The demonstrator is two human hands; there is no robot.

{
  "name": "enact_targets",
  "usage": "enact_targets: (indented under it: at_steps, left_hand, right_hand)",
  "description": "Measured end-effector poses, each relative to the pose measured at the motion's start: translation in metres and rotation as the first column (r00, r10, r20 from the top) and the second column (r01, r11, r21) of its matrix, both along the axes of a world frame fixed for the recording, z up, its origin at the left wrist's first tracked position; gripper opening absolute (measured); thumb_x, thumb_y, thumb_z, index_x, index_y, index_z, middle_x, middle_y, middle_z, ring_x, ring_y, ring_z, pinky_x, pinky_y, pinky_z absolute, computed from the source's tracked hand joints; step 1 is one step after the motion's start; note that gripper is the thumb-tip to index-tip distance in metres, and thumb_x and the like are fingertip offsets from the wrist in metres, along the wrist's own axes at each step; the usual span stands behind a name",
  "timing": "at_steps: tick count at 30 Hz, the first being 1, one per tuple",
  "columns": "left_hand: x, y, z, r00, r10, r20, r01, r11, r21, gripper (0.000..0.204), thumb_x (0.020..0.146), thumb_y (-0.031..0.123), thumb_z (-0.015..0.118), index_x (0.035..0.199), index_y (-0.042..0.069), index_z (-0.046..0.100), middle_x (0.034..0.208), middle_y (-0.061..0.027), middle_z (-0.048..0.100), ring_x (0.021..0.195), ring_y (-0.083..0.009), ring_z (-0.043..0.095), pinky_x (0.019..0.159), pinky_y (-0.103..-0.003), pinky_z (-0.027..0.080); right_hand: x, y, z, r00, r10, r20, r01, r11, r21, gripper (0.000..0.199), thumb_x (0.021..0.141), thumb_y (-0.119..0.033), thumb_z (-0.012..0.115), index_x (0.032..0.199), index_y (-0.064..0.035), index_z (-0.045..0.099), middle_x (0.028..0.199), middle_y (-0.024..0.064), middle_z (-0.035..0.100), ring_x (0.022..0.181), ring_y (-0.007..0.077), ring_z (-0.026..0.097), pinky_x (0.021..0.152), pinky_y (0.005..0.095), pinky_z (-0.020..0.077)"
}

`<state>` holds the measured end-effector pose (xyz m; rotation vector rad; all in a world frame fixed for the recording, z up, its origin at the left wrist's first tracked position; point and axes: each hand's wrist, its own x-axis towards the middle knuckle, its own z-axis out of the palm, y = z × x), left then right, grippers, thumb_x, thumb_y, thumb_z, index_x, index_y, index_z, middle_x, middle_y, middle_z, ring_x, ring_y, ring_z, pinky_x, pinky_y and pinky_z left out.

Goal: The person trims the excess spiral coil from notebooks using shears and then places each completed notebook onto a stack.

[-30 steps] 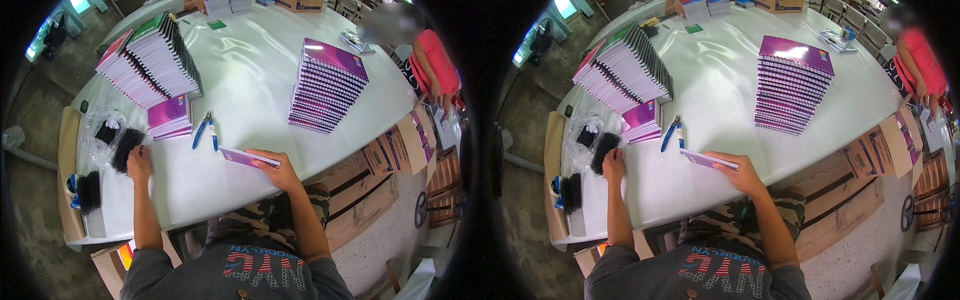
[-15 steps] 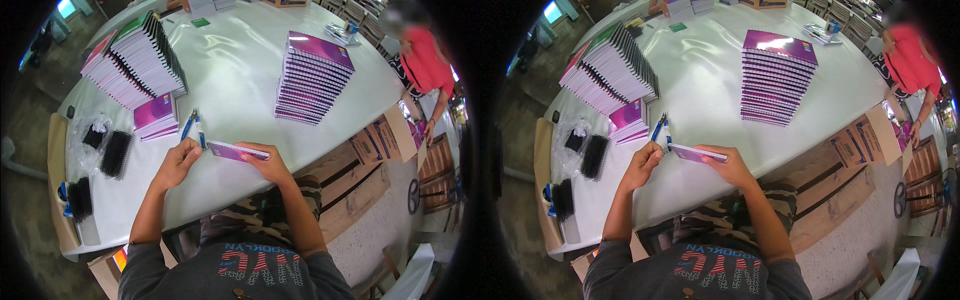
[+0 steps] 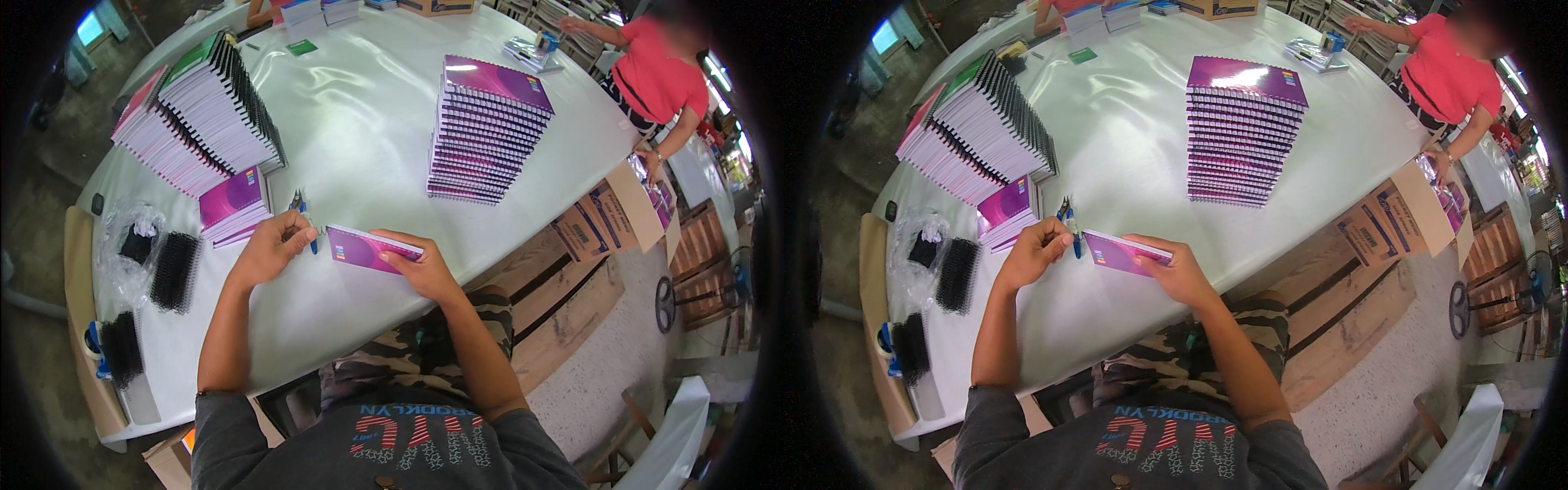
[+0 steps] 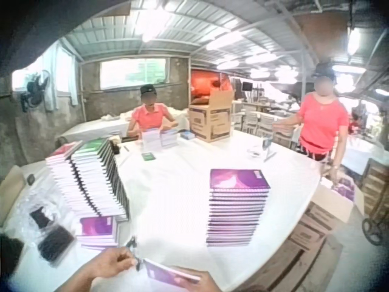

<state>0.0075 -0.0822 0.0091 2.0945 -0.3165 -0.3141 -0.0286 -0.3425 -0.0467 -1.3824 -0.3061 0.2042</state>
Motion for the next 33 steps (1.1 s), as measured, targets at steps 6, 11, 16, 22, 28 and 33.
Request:
enact_targets:
  at_steps: [6,11,16,22,28,33]
  left_hand:
    - [0.007,-0.006,0.006,1.000,-0.006,-0.012,0.005,1.000,-0.017,0.022,0.088,0.020,0.061,0.080,0.002,0.053,0.064,0.0012,0.050,0.057,-0.0066,0.044,0.052,-0.022,0.037]
    - [0.006,0.000,0.000,0.998,0.023,-0.061,-0.028,0.997,-0.076,0.018,0.088,0.017,0.062,0.082,0.002,0.053,0.069,0.0002,0.051,0.060,-0.0064,0.045,0.054,-0.021,0.037]
    - [0.002,-0.006,0.007,0.957,-0.095,0.275,0.092,0.995,0.023,0.014,0.084,0.009,0.064,0.094,0.005,0.055,0.086,-0.0025,0.056,0.074,-0.0108,0.050,0.067,-0.025,0.041]
    - [0.000,-0.017,0.014,0.860,-0.331,0.388,0.225,0.929,0.294,0.024,0.079,0.007,0.066,0.103,0.002,0.061,0.088,-0.0093,0.061,0.077,-0.0229,0.055,0.077,-0.031,0.043]
    - [-0.017,-0.030,0.036,0.800,-0.248,0.547,0.048,0.934,0.354,0.022,0.074,0.011,0.070,0.093,0.001,0.063,0.085,-0.0137,0.062,0.077,-0.0260,0.059,0.069,-0.034,0.045]
    - [-0.015,-0.050,0.062,0.877,-0.377,0.297,0.134,0.787,0.603,0.017,0.073,0.011,0.070,0.088,0.005,0.065,0.083,-0.0123,0.063,0.075,-0.0297,0.059,0.072,-0.038,0.043]
  right_hand:
    - [0.002,0.001,0.001,1.000,-0.023,-0.008,0.023,1.000,0.020,0.032,0.086,-0.001,0.058,0.117,-0.0002,0.058,0.107,0.0052,0.064,0.094,0.0106,0.056,0.086,0.0244,0.0446]
    - [0.001,0.004,0.003,0.999,0.007,0.036,-0.005,0.999,-0.040,0.031,0.086,-0.001,0.058,0.117,-0.0016,0.059,0.106,0.0050,0.064,0.093,0.0106,0.057,0.085,0.0240,0.0451]
    - [0.001,0.001,0.000,0.997,0.035,0.068,-0.033,0.999,-0.039,0.030,0.086,-0.001,0.057,0.117,-0.0024,0.060,0.104,0.0041,0.065,0.091,0.0100,0.057,0.083,0.0237,0.0458]
    - [0.000,-0.009,-0.007,0.995,0.047,0.089,-0.042,0.998,-0.055,0.031,0.086,-0.007,0.060,0.117,-0.0033,0.060,0.106,0.0047,0.065,0.094,0.0096,0.057,0.086,0.0250,0.0444]
    - [0.004,-0.003,-0.002,0.982,0.144,0.120,-0.142,0.990,-0.028,0.032,0.086,-0.009,0.058,0.117,-0.0019,0.059,0.109,0.0073,0.065,0.099,0.0104,0.056,0.090,0.0264,0.0413]
    - [0.000,-0.012,-0.004,0.970,0.120,0.211,-0.119,0.993,-0.014,0.034,0.085,-0.013,0.058,0.116,-0.0016,0.059,0.105,0.0090,0.066,0.092,0.0122,0.057,0.086,0.0271,0.0429]
